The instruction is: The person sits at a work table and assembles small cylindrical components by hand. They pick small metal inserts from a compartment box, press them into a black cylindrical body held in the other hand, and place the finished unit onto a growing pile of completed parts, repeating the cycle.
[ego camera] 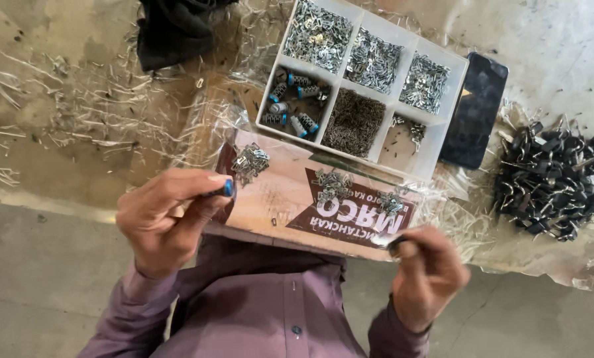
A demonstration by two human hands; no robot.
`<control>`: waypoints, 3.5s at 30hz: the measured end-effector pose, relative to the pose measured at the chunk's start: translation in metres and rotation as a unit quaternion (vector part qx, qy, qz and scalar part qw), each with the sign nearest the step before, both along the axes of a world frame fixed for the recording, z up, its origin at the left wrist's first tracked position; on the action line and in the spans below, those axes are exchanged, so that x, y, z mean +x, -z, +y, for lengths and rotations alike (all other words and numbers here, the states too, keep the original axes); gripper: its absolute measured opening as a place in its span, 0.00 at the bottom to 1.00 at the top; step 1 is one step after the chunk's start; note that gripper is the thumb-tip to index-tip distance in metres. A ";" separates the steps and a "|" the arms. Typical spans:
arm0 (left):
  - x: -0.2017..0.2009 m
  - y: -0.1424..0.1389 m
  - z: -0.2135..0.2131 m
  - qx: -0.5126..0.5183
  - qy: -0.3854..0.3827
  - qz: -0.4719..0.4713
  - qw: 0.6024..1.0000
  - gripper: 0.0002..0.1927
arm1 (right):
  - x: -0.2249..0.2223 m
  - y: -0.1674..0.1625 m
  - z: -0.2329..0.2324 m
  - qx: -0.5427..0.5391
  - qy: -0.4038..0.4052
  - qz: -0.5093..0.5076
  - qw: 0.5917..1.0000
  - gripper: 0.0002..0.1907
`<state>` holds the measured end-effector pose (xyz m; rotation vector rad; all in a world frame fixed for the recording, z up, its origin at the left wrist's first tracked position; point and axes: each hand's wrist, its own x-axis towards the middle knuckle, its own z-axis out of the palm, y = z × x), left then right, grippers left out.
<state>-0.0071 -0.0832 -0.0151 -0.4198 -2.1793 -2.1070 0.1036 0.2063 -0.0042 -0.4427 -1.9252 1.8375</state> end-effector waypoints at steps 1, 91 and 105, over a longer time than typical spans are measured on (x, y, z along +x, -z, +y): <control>0.000 0.001 -0.001 -0.028 0.014 0.018 0.999 0.11 | 0.004 0.001 -0.001 0.073 -0.019 -0.021 0.997 0.07; 0.005 0.004 -0.014 -0.118 0.021 0.006 0.993 0.11 | -0.020 0.019 -0.092 0.432 -0.149 -0.088 0.885 0.11; 0.008 0.006 -0.008 -0.122 0.019 0.017 0.992 0.12 | -0.035 0.022 -0.099 0.506 -0.212 -0.098 0.830 0.29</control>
